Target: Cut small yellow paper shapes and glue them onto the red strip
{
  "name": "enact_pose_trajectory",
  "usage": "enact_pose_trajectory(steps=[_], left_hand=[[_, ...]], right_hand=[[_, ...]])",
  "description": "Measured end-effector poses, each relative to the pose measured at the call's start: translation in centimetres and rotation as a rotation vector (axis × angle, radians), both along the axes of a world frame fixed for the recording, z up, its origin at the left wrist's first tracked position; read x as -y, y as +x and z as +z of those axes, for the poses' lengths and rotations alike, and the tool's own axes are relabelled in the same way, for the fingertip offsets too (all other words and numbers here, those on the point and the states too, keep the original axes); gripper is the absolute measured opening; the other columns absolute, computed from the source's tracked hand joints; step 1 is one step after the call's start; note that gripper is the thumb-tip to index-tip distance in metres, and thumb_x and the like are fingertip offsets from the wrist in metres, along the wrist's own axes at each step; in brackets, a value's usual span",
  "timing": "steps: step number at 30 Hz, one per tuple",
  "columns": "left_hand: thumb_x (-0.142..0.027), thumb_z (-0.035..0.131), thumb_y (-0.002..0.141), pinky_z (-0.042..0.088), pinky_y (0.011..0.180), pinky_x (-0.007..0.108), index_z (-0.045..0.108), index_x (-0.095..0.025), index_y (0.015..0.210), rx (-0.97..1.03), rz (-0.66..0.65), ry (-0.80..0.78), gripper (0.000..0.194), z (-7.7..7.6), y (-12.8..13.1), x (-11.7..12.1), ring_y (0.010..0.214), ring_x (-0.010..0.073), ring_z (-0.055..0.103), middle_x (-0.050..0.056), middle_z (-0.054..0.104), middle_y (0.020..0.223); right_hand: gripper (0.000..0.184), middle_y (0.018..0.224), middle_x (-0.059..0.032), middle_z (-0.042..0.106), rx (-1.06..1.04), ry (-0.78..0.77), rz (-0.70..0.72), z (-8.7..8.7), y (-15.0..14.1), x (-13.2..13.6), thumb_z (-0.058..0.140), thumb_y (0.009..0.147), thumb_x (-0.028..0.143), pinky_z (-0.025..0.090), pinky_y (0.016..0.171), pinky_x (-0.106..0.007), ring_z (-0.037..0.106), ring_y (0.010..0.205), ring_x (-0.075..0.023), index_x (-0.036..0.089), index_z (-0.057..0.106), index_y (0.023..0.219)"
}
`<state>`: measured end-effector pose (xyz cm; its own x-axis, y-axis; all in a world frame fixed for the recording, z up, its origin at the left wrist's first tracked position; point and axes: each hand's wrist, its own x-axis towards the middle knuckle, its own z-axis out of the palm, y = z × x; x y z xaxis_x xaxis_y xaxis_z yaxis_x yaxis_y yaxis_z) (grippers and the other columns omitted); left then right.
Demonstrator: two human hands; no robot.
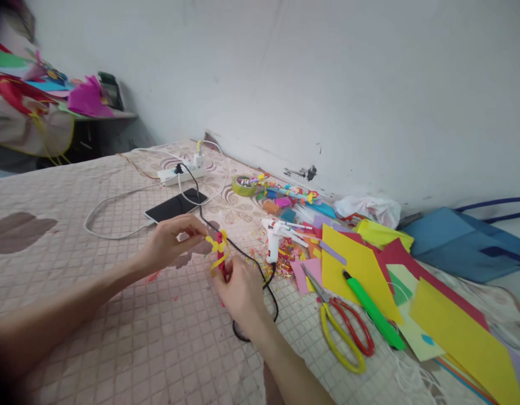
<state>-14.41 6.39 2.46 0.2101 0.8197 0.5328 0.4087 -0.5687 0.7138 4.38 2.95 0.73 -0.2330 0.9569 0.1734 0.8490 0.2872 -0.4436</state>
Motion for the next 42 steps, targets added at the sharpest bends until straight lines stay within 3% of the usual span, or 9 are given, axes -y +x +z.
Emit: enact_pose_trajectory(steps=[8, 14, 19, 31, 42], left_hand=[[-0.017, 0.056, 0.078, 0.049, 0.064, 0.023, 0.066, -0.016, 0.082, 0.043, -0.071, -0.215, 0.011, -0.3, 0.3, 0.0, 0.072, 0.0122, 0.061, 0.004, 0.065, 0.09], [-0.017, 0.059, 0.075, 0.044, 0.049, 0.018, 0.061, -0.016, 0.083, 0.113, -0.064, -0.295, 0.008, 0.5, 0.9, 0.7, 0.055, 0.0076, 0.055, 0.0, 0.064, 0.071], [-0.017, 0.061, 0.073, 0.042, 0.047, 0.017, 0.057, -0.016, 0.077, 0.147, -0.04, -0.291, 0.006, 0.8, 1.1, 0.9, 0.049, 0.0056, 0.051, -0.003, 0.061, 0.064], [-0.019, 0.06, 0.074, 0.045, 0.048, 0.018, 0.054, -0.016, 0.077, 0.159, 0.0, -0.314, 0.007, 0.9, 1.2, 1.1, 0.051, 0.0061, 0.052, -0.001, 0.063, 0.069], [-0.018, 0.064, 0.071, 0.044, 0.048, 0.018, 0.048, -0.017, 0.079, 0.352, -0.081, -0.439, 0.018, 0.7, 1.5, 1.1, 0.057, 0.0087, 0.057, -0.002, 0.06, 0.067]], right_hand=[[0.005, 0.065, -0.0016, 0.062, -0.048, 0.079, -0.06, 0.0, 0.5, 0.2, 0.051, 0.078, 0.021, 0.038, 0.059, -0.028, 0.06, 0.063, -0.0192, 0.02, 0.049, 0.073], [0.007, 0.067, -0.0005, 0.062, -0.163, 0.099, -0.056, -0.2, 0.3, 0.4, 0.055, 0.076, 0.02, 0.04, 0.058, -0.026, 0.059, 0.063, -0.0176, 0.021, 0.048, 0.075], [0.007, 0.066, 0.0007, 0.06, -0.195, 0.126, -0.037, -0.3, 0.1, 0.6, 0.054, 0.077, 0.019, 0.039, 0.056, -0.025, 0.057, 0.059, -0.0153, 0.021, 0.048, 0.076], [0.004, 0.068, -0.0005, 0.06, -0.147, 0.168, -0.033, -0.4, 0.2, 0.7, 0.052, 0.078, 0.02, 0.041, 0.059, -0.026, 0.058, 0.061, -0.0164, 0.02, 0.049, 0.078], [0.003, 0.069, -0.0016, 0.063, -0.106, 0.212, -0.023, -0.4, 0.1, 0.9, 0.053, 0.077, 0.02, 0.041, 0.057, -0.026, 0.059, 0.06, -0.0163, 0.02, 0.052, 0.08]])
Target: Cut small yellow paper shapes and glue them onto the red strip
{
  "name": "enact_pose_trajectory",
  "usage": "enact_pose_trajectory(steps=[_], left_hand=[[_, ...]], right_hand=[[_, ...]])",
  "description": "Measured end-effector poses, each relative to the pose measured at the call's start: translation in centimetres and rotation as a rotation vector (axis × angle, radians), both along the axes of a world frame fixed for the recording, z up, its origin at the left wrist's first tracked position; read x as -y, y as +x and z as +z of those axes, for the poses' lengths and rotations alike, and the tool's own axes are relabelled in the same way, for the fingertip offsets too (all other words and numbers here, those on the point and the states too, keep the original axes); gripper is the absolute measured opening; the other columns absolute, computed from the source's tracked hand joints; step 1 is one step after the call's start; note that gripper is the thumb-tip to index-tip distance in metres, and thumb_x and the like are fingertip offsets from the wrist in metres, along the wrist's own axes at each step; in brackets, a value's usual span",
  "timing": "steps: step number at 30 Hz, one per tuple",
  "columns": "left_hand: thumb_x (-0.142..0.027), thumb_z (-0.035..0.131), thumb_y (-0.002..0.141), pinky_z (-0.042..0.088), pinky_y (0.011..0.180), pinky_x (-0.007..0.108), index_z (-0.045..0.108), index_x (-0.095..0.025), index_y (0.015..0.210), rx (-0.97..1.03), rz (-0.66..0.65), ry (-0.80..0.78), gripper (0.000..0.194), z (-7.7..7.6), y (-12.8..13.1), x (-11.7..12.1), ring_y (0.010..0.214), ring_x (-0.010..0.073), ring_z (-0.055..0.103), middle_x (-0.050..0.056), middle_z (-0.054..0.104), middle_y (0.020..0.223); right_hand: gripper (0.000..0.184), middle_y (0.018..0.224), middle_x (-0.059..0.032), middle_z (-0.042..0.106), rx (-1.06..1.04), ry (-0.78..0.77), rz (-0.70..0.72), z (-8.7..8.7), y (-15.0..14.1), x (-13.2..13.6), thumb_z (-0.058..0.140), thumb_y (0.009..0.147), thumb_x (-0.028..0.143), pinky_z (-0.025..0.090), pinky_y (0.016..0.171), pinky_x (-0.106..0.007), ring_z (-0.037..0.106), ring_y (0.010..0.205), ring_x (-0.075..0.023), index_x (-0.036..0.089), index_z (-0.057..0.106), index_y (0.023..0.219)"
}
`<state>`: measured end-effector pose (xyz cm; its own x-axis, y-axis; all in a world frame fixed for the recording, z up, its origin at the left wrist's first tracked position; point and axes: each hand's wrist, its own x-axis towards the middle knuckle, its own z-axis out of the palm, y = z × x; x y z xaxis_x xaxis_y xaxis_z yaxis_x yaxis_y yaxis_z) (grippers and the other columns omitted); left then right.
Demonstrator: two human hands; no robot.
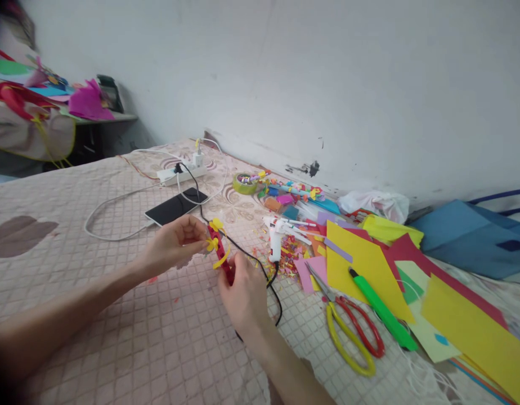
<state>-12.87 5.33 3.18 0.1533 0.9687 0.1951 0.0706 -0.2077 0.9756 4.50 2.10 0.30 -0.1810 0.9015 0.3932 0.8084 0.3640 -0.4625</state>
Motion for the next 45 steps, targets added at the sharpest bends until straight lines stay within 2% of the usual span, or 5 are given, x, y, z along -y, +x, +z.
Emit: enact_pose_trajectory(steps=[10, 19, 30, 37, 45], left_hand=[[-0.017, 0.066, 0.071, 0.045, 0.054, 0.019, 0.046, -0.016, 0.085, 0.083, -0.058, -0.062, 0.024, -0.5, -0.2, -0.4, 0.06, 0.008, 0.057, -0.002, 0.059, 0.068], [-0.017, 0.065, 0.071, 0.047, 0.054, 0.02, 0.047, -0.017, 0.085, 0.065, -0.026, -0.065, 0.024, -0.3, 0.0, -0.2, 0.06, 0.0087, 0.057, -0.002, 0.059, 0.068], [-0.02, 0.064, 0.071, 0.047, 0.053, 0.02, 0.048, -0.016, 0.089, 0.008, -0.033, -0.01, 0.024, -0.8, -0.1, -0.4, 0.062, 0.0098, 0.058, 0.0, 0.06, 0.073], [-0.019, 0.064, 0.071, 0.044, 0.048, 0.019, 0.041, -0.02, 0.099, 0.035, 0.007, -0.027, 0.036, -1.1, 0.0, -0.4, 0.058, 0.0097, 0.058, -0.004, 0.058, 0.069], [-0.018, 0.065, 0.07, 0.043, 0.046, 0.018, 0.039, -0.019, 0.108, 0.085, -0.002, -0.096, 0.047, -1.1, 0.1, -0.4, 0.056, 0.0094, 0.057, -0.005, 0.055, 0.068]], right_hand=[[0.004, 0.07, -0.0014, 0.063, 0.003, -0.006, 0.018, 0.1, 0.0, 0.1, 0.053, 0.077, 0.019, 0.041, 0.057, -0.027, 0.058, 0.058, -0.0162, 0.02, 0.051, 0.079], [0.002, 0.069, -0.0016, 0.063, -0.011, 0.005, 0.03, 0.2, -0.1, 0.2, 0.053, 0.077, 0.019, 0.042, 0.057, -0.027, 0.058, 0.057, -0.0162, 0.02, 0.051, 0.078], [0.004, 0.069, -0.0011, 0.063, -0.019, -0.001, 0.024, 0.1, 0.0, 0.1, 0.053, 0.076, 0.018, 0.042, 0.058, -0.027, 0.059, 0.06, -0.017, 0.02, 0.051, 0.078], [0.003, 0.07, -0.0019, 0.064, -0.012, -0.007, 0.028, 0.1, -0.2, 0.2, 0.053, 0.076, 0.018, 0.043, 0.058, -0.028, 0.059, 0.059, -0.0169, 0.02, 0.051, 0.079], [0.002, 0.07, -0.0027, 0.065, 0.001, 0.03, 0.028, 0.1, -0.4, 0.3, 0.052, 0.076, 0.02, 0.043, 0.055, -0.027, 0.06, 0.059, -0.0171, 0.021, 0.052, 0.077]])
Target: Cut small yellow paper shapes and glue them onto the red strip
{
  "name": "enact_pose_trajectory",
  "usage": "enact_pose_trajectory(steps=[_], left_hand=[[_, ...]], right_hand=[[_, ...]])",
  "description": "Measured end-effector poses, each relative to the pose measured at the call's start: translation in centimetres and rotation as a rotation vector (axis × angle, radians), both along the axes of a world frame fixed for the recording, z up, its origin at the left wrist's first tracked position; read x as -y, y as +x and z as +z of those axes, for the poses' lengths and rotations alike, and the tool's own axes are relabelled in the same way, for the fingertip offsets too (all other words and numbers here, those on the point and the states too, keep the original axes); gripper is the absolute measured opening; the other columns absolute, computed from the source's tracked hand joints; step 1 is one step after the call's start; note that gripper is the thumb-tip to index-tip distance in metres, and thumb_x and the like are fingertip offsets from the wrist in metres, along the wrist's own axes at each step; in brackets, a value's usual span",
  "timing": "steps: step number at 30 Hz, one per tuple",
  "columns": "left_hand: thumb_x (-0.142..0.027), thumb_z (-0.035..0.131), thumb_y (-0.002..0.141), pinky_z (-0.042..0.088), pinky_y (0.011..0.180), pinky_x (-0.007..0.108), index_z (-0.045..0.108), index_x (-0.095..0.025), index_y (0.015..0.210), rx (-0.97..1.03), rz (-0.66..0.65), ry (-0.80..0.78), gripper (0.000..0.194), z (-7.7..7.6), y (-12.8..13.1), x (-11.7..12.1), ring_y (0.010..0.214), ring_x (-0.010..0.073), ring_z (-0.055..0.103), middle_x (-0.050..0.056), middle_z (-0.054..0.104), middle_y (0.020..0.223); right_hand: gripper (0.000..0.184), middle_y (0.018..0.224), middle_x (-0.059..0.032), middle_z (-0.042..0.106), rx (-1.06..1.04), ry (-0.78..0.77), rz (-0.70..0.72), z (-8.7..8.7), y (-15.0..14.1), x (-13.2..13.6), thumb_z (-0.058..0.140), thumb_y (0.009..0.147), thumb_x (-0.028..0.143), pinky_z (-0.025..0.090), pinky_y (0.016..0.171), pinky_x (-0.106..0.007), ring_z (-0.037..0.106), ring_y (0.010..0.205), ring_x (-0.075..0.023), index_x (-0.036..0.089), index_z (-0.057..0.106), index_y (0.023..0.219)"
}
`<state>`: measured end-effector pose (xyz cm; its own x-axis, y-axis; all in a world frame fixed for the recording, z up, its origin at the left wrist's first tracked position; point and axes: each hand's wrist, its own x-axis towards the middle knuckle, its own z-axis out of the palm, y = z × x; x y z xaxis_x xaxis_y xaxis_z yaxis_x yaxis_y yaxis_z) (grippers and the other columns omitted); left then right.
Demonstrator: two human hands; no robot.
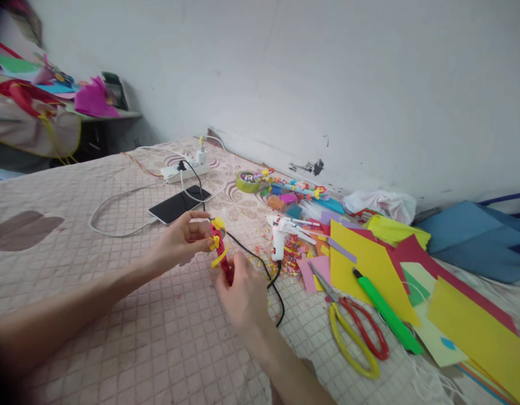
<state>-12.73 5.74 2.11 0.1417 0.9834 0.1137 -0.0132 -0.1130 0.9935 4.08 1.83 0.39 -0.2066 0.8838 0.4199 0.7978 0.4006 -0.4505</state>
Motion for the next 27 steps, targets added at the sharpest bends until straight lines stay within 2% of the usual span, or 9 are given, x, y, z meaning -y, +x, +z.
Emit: enact_pose_trajectory(steps=[6, 12, 20, 27], left_hand=[[-0.019, 0.065, 0.071, 0.051, 0.059, 0.025, 0.042, -0.017, 0.107, 0.058, 0.003, -0.048, 0.043, -0.22, 0.24, -0.04, 0.061, 0.0104, 0.059, -0.006, 0.054, 0.065], [-0.027, 0.064, 0.075, 0.053, 0.069, 0.031, 0.043, -0.017, 0.108, 0.097, -0.034, -0.109, 0.04, -0.14, 0.1, -0.01, 0.072, 0.0132, 0.062, 0.001, 0.061, 0.079], [-0.029, 0.067, 0.073, 0.054, 0.07, 0.033, 0.044, -0.017, 0.107, 0.093, -0.048, -0.089, 0.043, -0.44, 0.01, -0.08, 0.076, 0.0161, 0.063, 0.001, 0.062, 0.078], [-0.022, 0.064, 0.073, 0.053, 0.065, 0.028, 0.046, -0.019, 0.107, 0.082, -0.044, -0.146, 0.04, 0.32, -0.03, 0.28, 0.07, 0.0143, 0.064, 0.001, 0.062, 0.08]], right_hand=[[0.003, 0.069, -0.0032, 0.065, 0.058, 0.011, -0.008, 0.07, -0.17, 0.13, 0.055, 0.076, 0.02, 0.043, 0.058, -0.028, 0.061, 0.062, -0.0188, 0.019, 0.054, 0.079], [0.003, 0.075, -0.0066, 0.065, 0.141, 0.018, -0.037, 0.09, -0.17, 0.09, 0.055, 0.077, 0.02, 0.044, 0.058, -0.029, 0.062, 0.07, -0.0221, 0.018, 0.053, 0.079], [0.004, 0.075, -0.0063, 0.066, 0.171, 0.025, -0.039, -0.19, -0.15, 0.14, 0.056, 0.078, 0.02, 0.043, 0.058, -0.028, 0.063, 0.071, -0.0221, 0.018, 0.053, 0.081], [0.005, 0.075, -0.0063, 0.066, 0.177, 0.04, -0.052, -0.18, -0.17, 0.1, 0.057, 0.077, 0.02, 0.042, 0.056, -0.028, 0.063, 0.069, -0.0221, 0.017, 0.054, 0.08]])
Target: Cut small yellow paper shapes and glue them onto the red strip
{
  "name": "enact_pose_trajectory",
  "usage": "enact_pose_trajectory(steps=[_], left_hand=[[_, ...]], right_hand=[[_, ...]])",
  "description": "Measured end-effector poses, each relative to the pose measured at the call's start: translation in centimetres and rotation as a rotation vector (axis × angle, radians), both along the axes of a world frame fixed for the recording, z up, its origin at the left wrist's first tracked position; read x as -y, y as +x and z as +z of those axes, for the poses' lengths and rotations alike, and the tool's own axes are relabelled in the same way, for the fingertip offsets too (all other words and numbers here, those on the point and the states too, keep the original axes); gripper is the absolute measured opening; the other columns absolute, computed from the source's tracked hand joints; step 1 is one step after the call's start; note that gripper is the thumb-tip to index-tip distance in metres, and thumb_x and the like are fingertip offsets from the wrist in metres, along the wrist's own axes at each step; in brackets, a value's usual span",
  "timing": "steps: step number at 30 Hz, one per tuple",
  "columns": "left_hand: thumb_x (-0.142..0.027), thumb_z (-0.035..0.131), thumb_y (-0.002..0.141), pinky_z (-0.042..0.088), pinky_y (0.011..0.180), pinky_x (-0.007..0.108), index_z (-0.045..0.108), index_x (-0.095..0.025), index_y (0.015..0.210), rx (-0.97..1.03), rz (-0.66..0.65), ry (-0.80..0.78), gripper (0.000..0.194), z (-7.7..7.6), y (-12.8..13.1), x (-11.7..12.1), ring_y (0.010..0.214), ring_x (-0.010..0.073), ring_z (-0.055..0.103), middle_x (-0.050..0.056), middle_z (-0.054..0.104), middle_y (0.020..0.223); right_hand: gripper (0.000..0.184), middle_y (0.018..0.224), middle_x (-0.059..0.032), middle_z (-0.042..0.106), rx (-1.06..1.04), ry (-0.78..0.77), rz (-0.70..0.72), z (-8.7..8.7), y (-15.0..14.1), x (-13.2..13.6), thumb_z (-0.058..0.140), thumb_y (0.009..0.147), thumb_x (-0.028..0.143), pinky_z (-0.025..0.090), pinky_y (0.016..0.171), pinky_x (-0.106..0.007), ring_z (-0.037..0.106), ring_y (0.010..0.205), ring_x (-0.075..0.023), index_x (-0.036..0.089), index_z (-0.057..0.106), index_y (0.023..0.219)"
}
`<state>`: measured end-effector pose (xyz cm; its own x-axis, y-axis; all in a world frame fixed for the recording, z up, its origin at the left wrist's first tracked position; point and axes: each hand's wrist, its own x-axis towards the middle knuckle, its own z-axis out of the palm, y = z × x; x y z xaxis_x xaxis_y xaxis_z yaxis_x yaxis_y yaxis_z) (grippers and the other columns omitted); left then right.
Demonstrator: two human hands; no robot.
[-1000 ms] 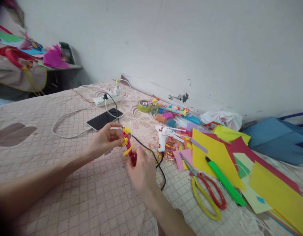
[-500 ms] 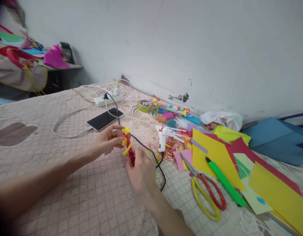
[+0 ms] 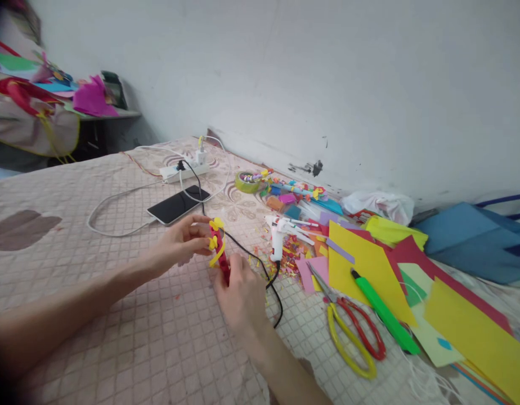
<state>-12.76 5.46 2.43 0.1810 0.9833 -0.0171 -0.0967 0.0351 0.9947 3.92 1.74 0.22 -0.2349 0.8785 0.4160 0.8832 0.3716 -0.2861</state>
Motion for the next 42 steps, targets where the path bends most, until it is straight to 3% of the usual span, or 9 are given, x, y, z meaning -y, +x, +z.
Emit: enact_pose_trajectory(steps=[8, 17, 31, 36, 42], left_hand=[[-0.018, 0.065, 0.071, 0.054, 0.069, 0.029, 0.046, -0.019, 0.104, 0.034, 0.024, 0.0, 0.038, -0.5, 0.2, -0.2, 0.074, 0.0138, 0.063, 0.0, 0.062, 0.078], [-0.026, 0.065, 0.074, 0.055, 0.069, 0.034, 0.046, -0.018, 0.105, 0.031, 0.007, 0.011, 0.037, -0.5, 0.1, -0.1, 0.077, 0.0167, 0.063, 0.005, 0.064, 0.086], [-0.019, 0.065, 0.069, 0.053, 0.067, 0.031, 0.046, -0.018, 0.102, 0.024, -0.017, 0.01, 0.038, -0.2, 0.3, 0.0, 0.072, 0.0151, 0.064, 0.001, 0.064, 0.077], [-0.033, 0.061, 0.076, 0.051, 0.065, 0.028, 0.048, -0.018, 0.104, -0.032, 0.012, -0.004, 0.034, 0.7, 0.2, 0.3, 0.071, 0.0147, 0.064, 0.004, 0.065, 0.085], [-0.041, 0.054, 0.08, 0.049, 0.061, 0.027, 0.052, -0.018, 0.104, -0.199, 0.209, 0.093, 0.034, 0.1, -0.7, -0.6, 0.067, 0.0152, 0.062, 0.003, 0.065, 0.077]], right_hand=[[0.006, 0.076, -0.0059, 0.067, 0.014, 0.018, 0.007, -0.2, 0.1, 0.0, 0.056, 0.079, 0.023, 0.041, 0.054, -0.028, 0.062, 0.066, -0.0211, 0.019, 0.054, 0.081], [0.006, 0.074, -0.0055, 0.066, 0.008, 0.013, -0.012, -0.1, 0.1, -0.1, 0.057, 0.078, 0.023, 0.041, 0.056, -0.028, 0.062, 0.068, -0.0214, 0.019, 0.053, 0.08], [0.003, 0.078, -0.0065, 0.065, -0.009, -0.015, 0.016, -0.1, 0.0, 0.0, 0.055, 0.079, 0.02, 0.043, 0.06, -0.03, 0.062, 0.072, -0.0227, 0.018, 0.054, 0.08], [0.005, 0.069, -0.0029, 0.064, -0.195, -0.088, 0.041, -0.2, 0.3, -0.3, 0.055, 0.079, 0.023, 0.042, 0.057, -0.028, 0.059, 0.06, -0.0174, 0.019, 0.053, 0.078], [0.006, 0.067, -0.001, 0.063, -0.426, -0.242, 0.067, -0.1, 0.5, -0.6, 0.056, 0.078, 0.024, 0.043, 0.052, -0.025, 0.057, 0.055, -0.0143, 0.019, 0.054, 0.076]])
